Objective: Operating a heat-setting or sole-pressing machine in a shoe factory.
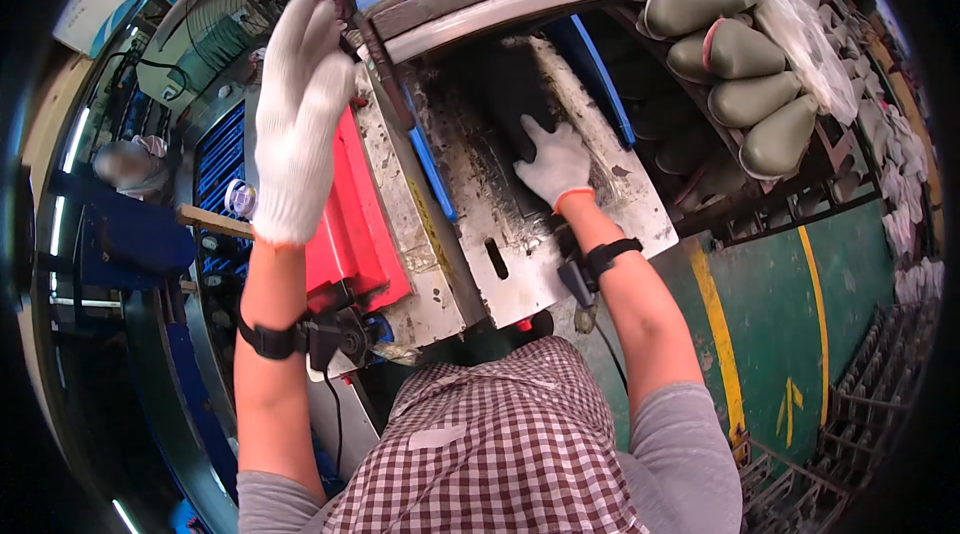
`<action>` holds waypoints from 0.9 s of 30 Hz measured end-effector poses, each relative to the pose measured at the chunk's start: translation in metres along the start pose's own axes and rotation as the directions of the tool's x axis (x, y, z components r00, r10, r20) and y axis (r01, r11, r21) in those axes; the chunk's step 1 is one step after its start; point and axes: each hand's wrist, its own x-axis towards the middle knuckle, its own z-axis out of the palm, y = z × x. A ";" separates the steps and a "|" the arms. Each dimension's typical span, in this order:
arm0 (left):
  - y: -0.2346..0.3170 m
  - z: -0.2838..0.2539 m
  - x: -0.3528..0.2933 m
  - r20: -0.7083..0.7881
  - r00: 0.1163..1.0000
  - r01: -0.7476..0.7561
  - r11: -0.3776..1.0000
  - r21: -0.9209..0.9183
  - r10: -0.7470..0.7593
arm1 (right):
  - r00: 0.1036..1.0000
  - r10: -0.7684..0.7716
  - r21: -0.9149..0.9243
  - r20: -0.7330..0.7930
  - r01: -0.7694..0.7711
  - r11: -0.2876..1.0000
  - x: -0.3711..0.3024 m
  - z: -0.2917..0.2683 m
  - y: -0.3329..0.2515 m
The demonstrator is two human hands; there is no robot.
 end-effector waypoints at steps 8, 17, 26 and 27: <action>0.017 0.033 0.125 0.385 0.912 -0.312 0.850 0.424 0.143 | 1.000 -0.024 -0.098 -0.006 0.023 0.995 -0.003 0.011 -0.006; 0.028 0.066 0.107 0.401 0.915 -0.065 0.958 0.279 -0.054 | 0.999 -0.017 0.345 0.028 0.007 0.939 -0.009 0.001 0.046; -0.050 0.125 -0.035 0.312 0.845 -0.533 0.726 0.435 0.434 | 0.823 0.565 0.810 -0.049 -0.298 0.504 -0.219 0.031 0.143; -0.059 0.127 -0.052 0.313 0.832 -0.554 0.723 0.414 0.458 | 0.760 0.584 0.833 0.283 -0.497 0.244 -0.234 0.027 0.135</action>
